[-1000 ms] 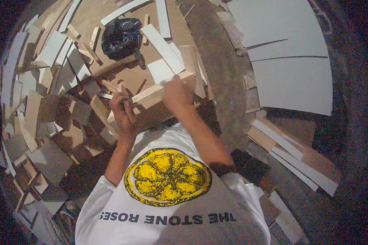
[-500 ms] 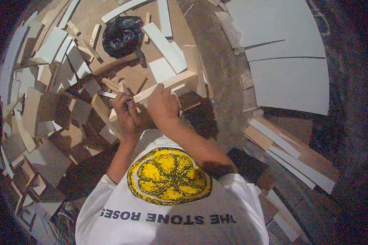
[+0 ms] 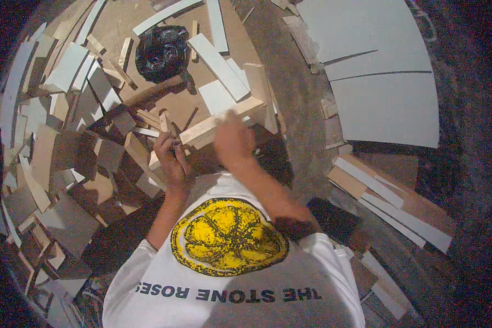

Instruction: The person sands the edges and joints of a wooden frame and individual wooden pieces using a piece of sandpaper by hand.

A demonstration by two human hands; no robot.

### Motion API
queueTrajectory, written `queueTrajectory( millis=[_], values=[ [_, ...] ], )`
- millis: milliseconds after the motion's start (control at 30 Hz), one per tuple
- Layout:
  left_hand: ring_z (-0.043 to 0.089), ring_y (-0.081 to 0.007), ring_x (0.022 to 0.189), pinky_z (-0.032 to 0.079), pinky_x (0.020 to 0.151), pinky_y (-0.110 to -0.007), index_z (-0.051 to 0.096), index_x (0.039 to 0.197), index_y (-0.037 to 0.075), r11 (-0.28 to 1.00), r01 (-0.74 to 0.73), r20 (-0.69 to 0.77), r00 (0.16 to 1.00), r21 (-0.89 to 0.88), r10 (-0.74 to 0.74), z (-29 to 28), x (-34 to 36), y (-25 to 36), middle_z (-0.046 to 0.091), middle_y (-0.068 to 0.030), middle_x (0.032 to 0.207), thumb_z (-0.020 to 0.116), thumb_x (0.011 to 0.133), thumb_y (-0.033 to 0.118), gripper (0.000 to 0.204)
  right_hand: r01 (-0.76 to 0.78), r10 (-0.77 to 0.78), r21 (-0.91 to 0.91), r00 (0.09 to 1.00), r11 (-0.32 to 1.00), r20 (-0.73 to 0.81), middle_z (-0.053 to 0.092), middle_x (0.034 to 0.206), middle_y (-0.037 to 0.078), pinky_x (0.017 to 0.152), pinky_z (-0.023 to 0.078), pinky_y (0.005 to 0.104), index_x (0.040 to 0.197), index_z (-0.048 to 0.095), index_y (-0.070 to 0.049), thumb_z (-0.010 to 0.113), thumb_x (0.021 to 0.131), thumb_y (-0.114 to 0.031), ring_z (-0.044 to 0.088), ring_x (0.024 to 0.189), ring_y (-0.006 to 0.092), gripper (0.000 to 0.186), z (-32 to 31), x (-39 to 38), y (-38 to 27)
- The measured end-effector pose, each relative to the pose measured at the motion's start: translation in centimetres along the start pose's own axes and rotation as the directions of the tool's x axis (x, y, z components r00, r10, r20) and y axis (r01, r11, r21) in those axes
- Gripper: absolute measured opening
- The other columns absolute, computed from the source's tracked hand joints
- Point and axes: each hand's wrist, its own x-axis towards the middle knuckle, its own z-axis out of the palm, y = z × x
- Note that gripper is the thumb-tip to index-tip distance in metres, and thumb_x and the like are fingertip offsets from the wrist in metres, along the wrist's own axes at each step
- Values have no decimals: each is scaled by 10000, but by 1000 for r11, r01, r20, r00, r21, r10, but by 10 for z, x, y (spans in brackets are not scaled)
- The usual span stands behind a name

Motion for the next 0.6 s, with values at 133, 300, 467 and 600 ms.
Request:
queueTrajectory(
  millis=[133, 300, 467, 600],
  values=[
    [500, -372, 1139, 367, 1077, -489, 508, 1117, 12, 998, 23, -23, 999, -58, -24, 4, 1, 2, 516, -202, 1187, 530, 927, -32, 197, -36, 20, -173, 995, 984, -93, 654, 1126, 238, 799, 579, 533, 1049, 628, -9, 532, 1024, -273, 685, 950, 436, 282, -14, 18, 37],
    [496, -367, 1147, 361, 1076, -483, 509, 1123, 15, 997, 10, -24, 1000, -77, -12, 5, 0, -3, 515, -200, 1183, 533, 935, -21, 193, -40, 39, -17, 999, 999, -34, 652, 1138, 240, 799, 582, 511, 1073, 628, -13, 528, 1022, -247, 684, 978, 434, 260, 28, -7, -3],
    [504, -356, 1145, 393, 1028, -464, 505, 1115, 13, 998, 33, -6, 999, -50, -33, 0, 2, 2, 509, -195, 1169, 531, 938, -13, 182, 136, -145, -216, 989, 967, -24, 664, 1059, 265, 815, 566, 540, 1144, 574, -13, 536, 1022, -282, 682, 960, 467, 298, 3, -2, 13],
    [508, -353, 1146, 407, 1011, -457, 505, 1115, 12, 995, -1, -4, 1000, -95, 0, 4, 3, 0, 505, -197, 1171, 529, 942, -13, 177, 80, -80, 31, 997, 996, -23, 652, 1107, 246, 816, 560, 555, 1149, 577, -14, 535, 1015, -253, 665, 975, 459, 277, 45, -18, 10]
  ],
)
